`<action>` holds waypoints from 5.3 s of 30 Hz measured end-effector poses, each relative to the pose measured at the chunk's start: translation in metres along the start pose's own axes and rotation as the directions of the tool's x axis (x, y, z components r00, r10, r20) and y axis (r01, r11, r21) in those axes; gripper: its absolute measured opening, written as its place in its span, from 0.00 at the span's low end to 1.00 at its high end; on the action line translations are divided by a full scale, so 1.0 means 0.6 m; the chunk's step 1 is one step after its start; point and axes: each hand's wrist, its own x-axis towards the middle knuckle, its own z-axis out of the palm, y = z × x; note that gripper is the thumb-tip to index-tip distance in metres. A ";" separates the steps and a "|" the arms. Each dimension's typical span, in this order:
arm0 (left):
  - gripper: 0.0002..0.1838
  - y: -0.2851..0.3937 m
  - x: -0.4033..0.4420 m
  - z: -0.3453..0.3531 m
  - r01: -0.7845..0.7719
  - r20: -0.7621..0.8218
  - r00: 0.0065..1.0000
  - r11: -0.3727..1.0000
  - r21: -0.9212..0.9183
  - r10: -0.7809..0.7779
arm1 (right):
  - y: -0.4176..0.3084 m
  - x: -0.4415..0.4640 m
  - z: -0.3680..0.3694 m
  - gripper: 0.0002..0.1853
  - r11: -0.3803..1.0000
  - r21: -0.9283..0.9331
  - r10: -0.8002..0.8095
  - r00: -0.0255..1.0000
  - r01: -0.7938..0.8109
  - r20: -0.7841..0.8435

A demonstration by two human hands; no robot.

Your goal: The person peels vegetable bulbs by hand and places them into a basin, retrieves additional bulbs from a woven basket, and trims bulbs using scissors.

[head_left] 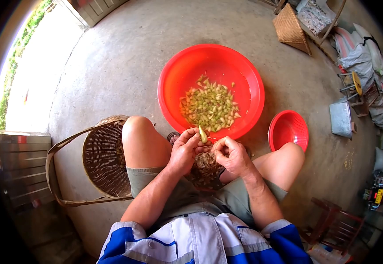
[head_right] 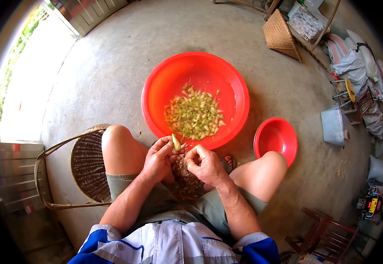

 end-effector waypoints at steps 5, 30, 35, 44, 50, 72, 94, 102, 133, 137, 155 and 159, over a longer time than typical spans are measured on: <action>0.11 -0.006 0.001 -0.004 0.000 0.030 1.000 1.000 -0.019 0.000 | 0.006 0.007 0.001 0.03 0.993 0.114 0.026 0.994 -0.014 -0.105; 0.08 -0.047 -0.002 -0.008 -0.214 0.049 0.976 0.894 0.393 0.212 | 0.017 0.012 0.029 0.06 0.934 -0.348 -0.169 0.956 0.078 -0.239; 0.11 -0.042 -0.005 -0.004 -0.188 0.094 0.982 0.933 0.308 0.166 | 0.018 0.011 0.021 0.06 0.947 -0.309 -0.174 0.954 0.093 -0.245; 0.12 -0.026 -0.011 -0.001 -0.043 0.163 0.987 0.987 0.155 0.018 | 0.028 0.008 0.007 0.03 0.973 -0.230 -0.085 0.974 0.035 -0.209; 0.14 -0.034 -0.004 -0.006 -0.091 0.133 0.989 0.977 0.191 0.066 | 0.012 0.009 0.008 0.05 1.000 -0.005 0.024 0.988 -0.025 -0.152; 0.14 -0.043 -0.004 -0.009 -0.165 0.207 0.972 0.945 0.284 0.108 | 0.022 0.008 0.018 0.05 0.925 -0.367 -0.196 0.947 0.093 -0.253; 0.12 -0.047 -0.008 -0.006 -0.288 0.219 0.954 0.837 0.465 0.207 | 0.025 0.018 0.016 0.03 0.970 -0.218 -0.158 0.961 0.109 -0.225; 0.10 -0.039 -0.010 0.005 -0.284 0.261 0.943 0.910 0.301 0.207 | 0.015 0.013 0.017 0.06 0.983 -0.171 -0.115 0.959 0.071 -0.258; 0.14 -0.030 -0.008 0.001 -0.223 0.110 0.974 0.938 0.264 0.201 | 0.007 0.018 0.008 0.04 0.981 -0.154 -0.140 0.981 0.119 -0.137; 0.14 -0.032 -0.008 0.001 -0.234 0.139 0.969 0.939 0.253 0.204 | 0.009 0.018 0.012 0.03 0.957 -0.262 -0.181 0.965 0.128 -0.188; 0.12 -0.013 -0.012 0.008 -0.157 0.079 0.986 0.975 0.157 0.146 | 0.021 0.020 0.013 0.05 0.960 -0.277 -0.056 0.942 -0.041 -0.332; 0.13 -0.011 -0.013 0.013 -0.159 0.091 0.984 0.986 0.053 0.154 | 0.023 0.020 0.008 0.04 0.981 -0.185 -0.006 0.938 -0.062 -0.347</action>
